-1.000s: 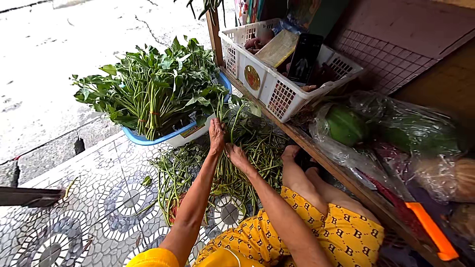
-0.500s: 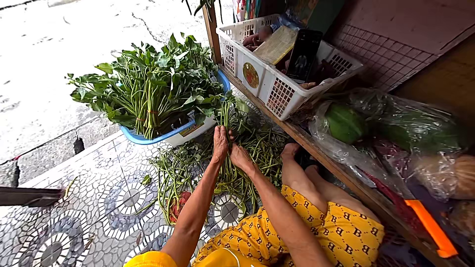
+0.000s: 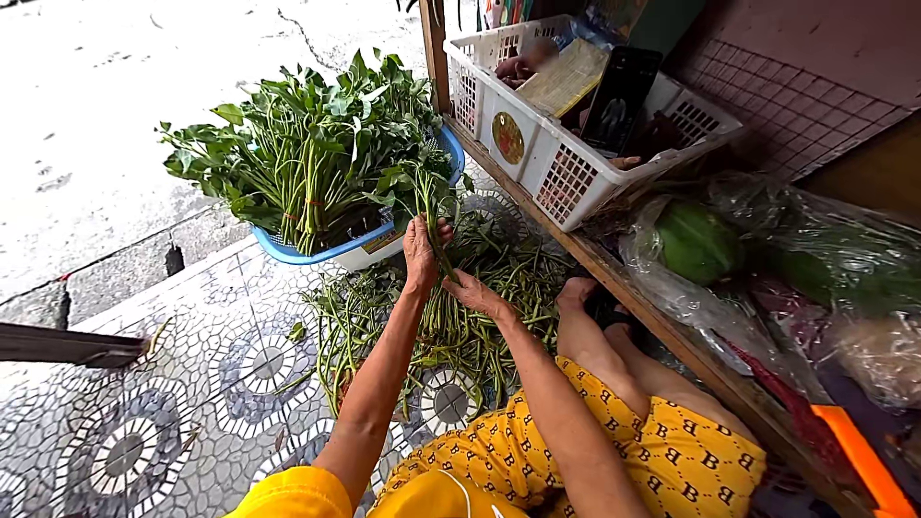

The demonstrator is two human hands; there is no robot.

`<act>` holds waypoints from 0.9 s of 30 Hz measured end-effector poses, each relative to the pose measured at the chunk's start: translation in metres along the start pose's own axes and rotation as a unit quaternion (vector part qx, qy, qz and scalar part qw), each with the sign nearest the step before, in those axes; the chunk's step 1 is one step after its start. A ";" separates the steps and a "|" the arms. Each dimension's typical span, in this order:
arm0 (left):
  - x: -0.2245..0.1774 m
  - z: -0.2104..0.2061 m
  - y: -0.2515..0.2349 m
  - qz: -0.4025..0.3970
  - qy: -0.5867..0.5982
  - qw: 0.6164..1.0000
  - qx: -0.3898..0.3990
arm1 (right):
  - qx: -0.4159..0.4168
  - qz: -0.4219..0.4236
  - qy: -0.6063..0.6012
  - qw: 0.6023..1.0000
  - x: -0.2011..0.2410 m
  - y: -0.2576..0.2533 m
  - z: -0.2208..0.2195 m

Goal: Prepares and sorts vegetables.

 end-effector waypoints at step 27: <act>0.068 0.051 0.062 0.204 -0.628 0.726 0.194 | -0.384 -0.126 -0.002 0.915 0.031 0.048 0.029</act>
Point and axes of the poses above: each hand's wrist, its own y-axis away from the middle knuckle, its own z-axis out of the back of the hand, x = y × z, the point moved 4 cm from there along -y, towards the middle knuckle, and after that the axes turned 2 degrees about z, right-handed, at the moved point
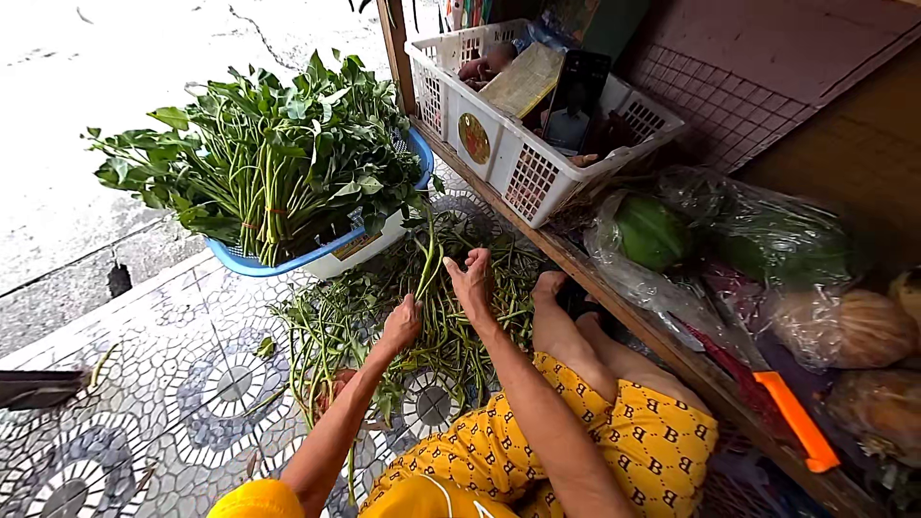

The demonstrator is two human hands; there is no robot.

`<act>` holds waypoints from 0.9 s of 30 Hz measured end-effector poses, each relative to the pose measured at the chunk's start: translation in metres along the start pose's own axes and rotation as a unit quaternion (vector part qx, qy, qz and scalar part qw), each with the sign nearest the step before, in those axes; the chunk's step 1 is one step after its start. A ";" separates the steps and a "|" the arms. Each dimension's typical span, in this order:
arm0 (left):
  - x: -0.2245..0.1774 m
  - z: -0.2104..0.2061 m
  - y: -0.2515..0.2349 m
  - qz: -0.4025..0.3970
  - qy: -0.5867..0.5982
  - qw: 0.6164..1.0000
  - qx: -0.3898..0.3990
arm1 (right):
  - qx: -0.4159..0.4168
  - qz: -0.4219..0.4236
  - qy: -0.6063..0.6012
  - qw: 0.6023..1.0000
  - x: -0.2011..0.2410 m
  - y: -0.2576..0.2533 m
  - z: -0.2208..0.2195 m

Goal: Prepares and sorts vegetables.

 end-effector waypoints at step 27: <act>0.065 -0.083 -0.142 -0.161 -0.342 0.923 0.076 | -0.097 -0.346 -0.397 0.844 -0.062 -0.018 -0.021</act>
Point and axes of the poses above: each hand's wrist, its own y-axis away from the middle knuckle, its own z-axis out of the back of the hand, x = y × z, the point moved 4 cm from there along -y, towards the middle knuckle, and after that the axes turned 2 degrees about z, right-handed, at the moved point
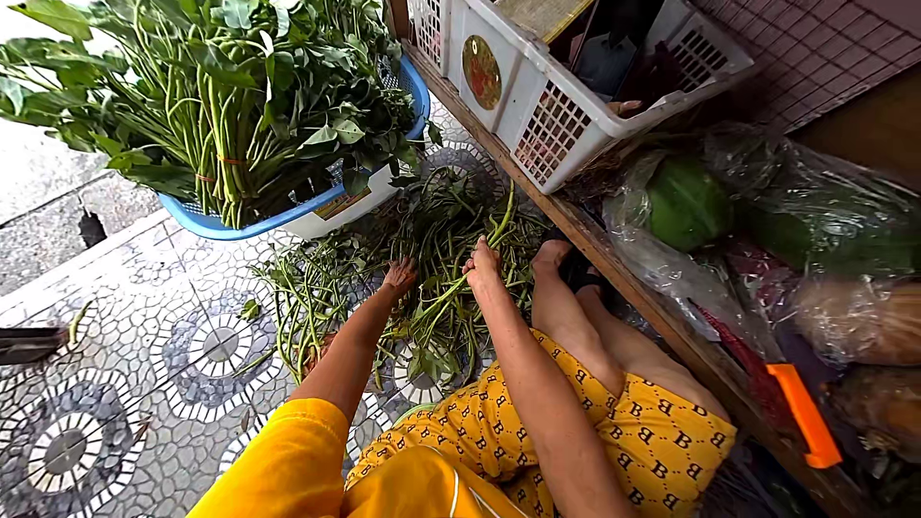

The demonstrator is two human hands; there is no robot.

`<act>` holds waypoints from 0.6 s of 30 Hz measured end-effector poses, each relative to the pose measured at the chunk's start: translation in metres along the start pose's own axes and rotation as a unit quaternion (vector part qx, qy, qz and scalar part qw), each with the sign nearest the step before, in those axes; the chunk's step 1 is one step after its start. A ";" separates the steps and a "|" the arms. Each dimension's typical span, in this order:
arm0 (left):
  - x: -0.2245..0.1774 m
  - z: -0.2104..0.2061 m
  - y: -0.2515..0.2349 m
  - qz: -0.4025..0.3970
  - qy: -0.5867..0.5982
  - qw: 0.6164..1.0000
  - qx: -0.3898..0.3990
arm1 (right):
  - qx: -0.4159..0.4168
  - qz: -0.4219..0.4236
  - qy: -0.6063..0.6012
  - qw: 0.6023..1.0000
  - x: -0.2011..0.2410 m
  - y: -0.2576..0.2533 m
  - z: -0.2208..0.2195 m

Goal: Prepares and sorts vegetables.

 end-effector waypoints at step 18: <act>-0.039 0.006 -0.030 -0.132 -0.020 0.991 0.033 | 0.040 -0.006 0.059 0.997 -0.002 -0.011 -0.006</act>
Point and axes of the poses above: each hand's wrist, its own y-axis away from the middle knuckle, its own z-axis out of the back of the hand, x = y × z, the point moved 4 cm from there along -y, towards the middle knuckle, and after that the axes turned 2 degrees about z, right-handed, at the moved point
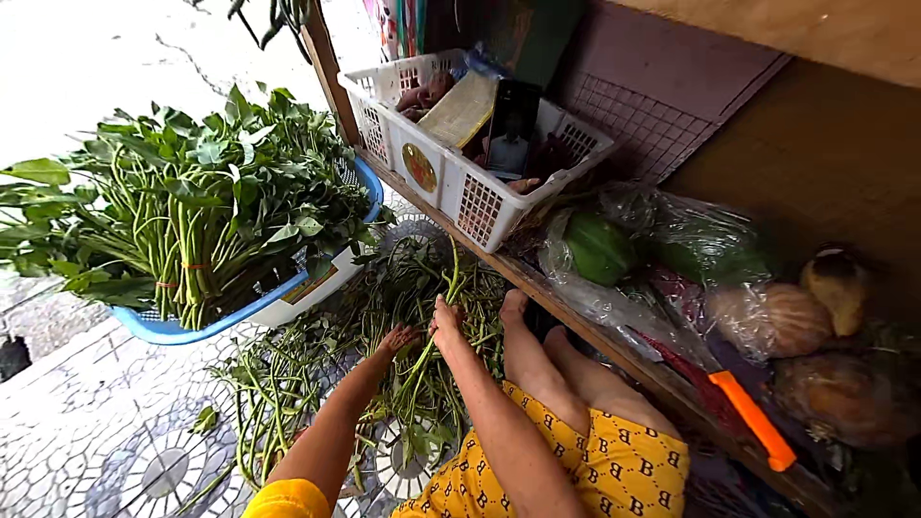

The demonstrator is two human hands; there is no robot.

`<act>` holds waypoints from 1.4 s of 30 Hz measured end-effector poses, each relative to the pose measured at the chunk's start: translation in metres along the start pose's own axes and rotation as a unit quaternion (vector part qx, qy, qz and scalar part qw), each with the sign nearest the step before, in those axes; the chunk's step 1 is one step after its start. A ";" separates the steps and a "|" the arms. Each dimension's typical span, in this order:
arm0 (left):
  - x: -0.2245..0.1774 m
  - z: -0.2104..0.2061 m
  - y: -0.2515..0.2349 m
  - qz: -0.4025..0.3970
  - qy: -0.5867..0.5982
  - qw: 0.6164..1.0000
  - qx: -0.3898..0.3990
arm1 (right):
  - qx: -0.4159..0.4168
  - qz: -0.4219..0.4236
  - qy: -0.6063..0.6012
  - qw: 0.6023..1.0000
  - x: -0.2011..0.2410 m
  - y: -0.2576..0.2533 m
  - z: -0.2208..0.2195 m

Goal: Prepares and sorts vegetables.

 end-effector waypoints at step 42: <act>0.019 0.332 0.231 0.072 0.334 0.740 -0.579 | 0.196 0.180 0.102 0.959 0.049 0.032 0.008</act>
Point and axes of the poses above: each hand's wrist, its own y-axis away from the middle knuckle, its own z-axis out of the back of the hand, x = y × z, the point moved 4 cm from there along -y, towards the middle knuckle, and after that the axes turned 2 degrees about z, right-handed, at the moved point
